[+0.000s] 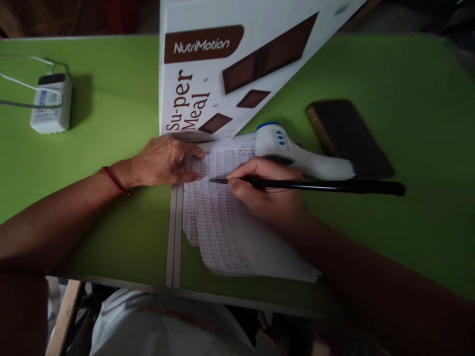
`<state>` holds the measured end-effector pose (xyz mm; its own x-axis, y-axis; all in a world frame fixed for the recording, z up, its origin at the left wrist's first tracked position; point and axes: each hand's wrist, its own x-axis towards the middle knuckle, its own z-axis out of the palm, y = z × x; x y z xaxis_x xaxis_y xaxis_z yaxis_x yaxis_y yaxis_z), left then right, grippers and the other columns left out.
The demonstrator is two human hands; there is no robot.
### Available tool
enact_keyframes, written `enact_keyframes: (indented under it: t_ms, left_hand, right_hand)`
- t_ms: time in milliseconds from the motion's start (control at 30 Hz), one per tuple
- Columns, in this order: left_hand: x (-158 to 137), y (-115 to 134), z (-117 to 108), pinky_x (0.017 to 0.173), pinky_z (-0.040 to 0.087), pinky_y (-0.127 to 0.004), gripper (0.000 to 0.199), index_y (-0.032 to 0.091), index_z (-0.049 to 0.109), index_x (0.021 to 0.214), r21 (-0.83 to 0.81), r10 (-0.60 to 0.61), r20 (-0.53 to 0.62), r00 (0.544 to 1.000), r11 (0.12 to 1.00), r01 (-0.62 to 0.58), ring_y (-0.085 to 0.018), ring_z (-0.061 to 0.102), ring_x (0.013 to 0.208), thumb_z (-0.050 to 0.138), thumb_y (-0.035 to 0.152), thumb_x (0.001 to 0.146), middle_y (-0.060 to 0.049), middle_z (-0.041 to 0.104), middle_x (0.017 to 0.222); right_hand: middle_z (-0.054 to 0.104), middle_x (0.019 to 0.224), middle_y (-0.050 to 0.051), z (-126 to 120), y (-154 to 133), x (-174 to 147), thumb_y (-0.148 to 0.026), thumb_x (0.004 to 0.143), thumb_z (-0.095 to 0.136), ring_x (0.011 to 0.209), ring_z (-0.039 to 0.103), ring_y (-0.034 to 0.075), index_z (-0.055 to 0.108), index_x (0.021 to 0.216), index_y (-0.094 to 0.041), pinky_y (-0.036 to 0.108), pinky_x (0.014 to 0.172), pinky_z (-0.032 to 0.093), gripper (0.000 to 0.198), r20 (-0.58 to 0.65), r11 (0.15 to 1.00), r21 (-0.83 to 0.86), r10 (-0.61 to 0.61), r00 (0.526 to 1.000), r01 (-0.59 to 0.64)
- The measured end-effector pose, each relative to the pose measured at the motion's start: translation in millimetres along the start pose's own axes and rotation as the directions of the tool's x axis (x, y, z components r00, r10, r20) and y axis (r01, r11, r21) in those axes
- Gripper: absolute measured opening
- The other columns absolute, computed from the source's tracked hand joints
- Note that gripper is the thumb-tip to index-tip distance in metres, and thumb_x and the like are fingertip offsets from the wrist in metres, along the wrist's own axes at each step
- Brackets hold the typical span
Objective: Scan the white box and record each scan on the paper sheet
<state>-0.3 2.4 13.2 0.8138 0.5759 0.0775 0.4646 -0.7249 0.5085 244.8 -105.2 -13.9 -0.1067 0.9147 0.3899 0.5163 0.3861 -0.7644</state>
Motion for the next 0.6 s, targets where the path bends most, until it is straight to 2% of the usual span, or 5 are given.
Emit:
enact_keyframes:
  t_ms: [100, 367, 600]
  left_hand:
    - [0.2, 0.7, -0.5, 0.072, 0.062, -0.038, 0.042, 0.024, 0.082, 0.122, -0.002, -0.009, 0.000, 1.000, 1.000, 0.009, -0.026, 0.079, 0.081, 0.075, 0.060, 0.102, -0.002, 0.079, 0.078]
    - [0.3, 0.2, -0.5, 0.074, 0.065, -0.040, 0.049, 0.024, 0.082, 0.124, -0.014, -0.013, 0.011, 1.000, 1.000, 0.013, -0.026, 0.080, 0.081, 0.071, 0.066, 0.103, -0.003, 0.080, 0.079]
    - [-0.1, -0.1, -1.1, 0.073, 0.064, -0.039, 0.046, 0.025, 0.083, 0.126, -0.011, -0.018, 0.013, 1.000, 1.000, 0.019, -0.026, 0.081, 0.081, 0.073, 0.062, 0.102, -0.003, 0.080, 0.079]
  right_hand:
    - [0.067, 0.060, -0.003, -1.3, -0.6, 0.8, -0.014, 0.082, 0.072, 0.049, 0.058, 0.016, 0.071, 0.074, -0.031, 0.032, 0.048, 0.046, 0.019, 0.013, 1.000, 0.004, -0.014, 1.000, 0.014]
    - [0.067, 0.058, -0.003, -0.7, -2.4, -0.3, -0.022, 0.084, 0.074, 0.050, 0.058, 0.018, 0.069, 0.074, -0.031, 0.033, 0.050, 0.049, 0.014, -0.032, 0.999, -0.027, 0.043, 0.999, -0.044]
    - [0.065, 0.058, -0.003, -0.4, -4.6, 0.0, -0.019, 0.081, 0.073, 0.051, 0.058, 0.018, 0.068, 0.071, -0.030, 0.034, 0.052, 0.050, 0.016, -0.012, 0.996, -0.028, 0.080, 0.997, -0.080]
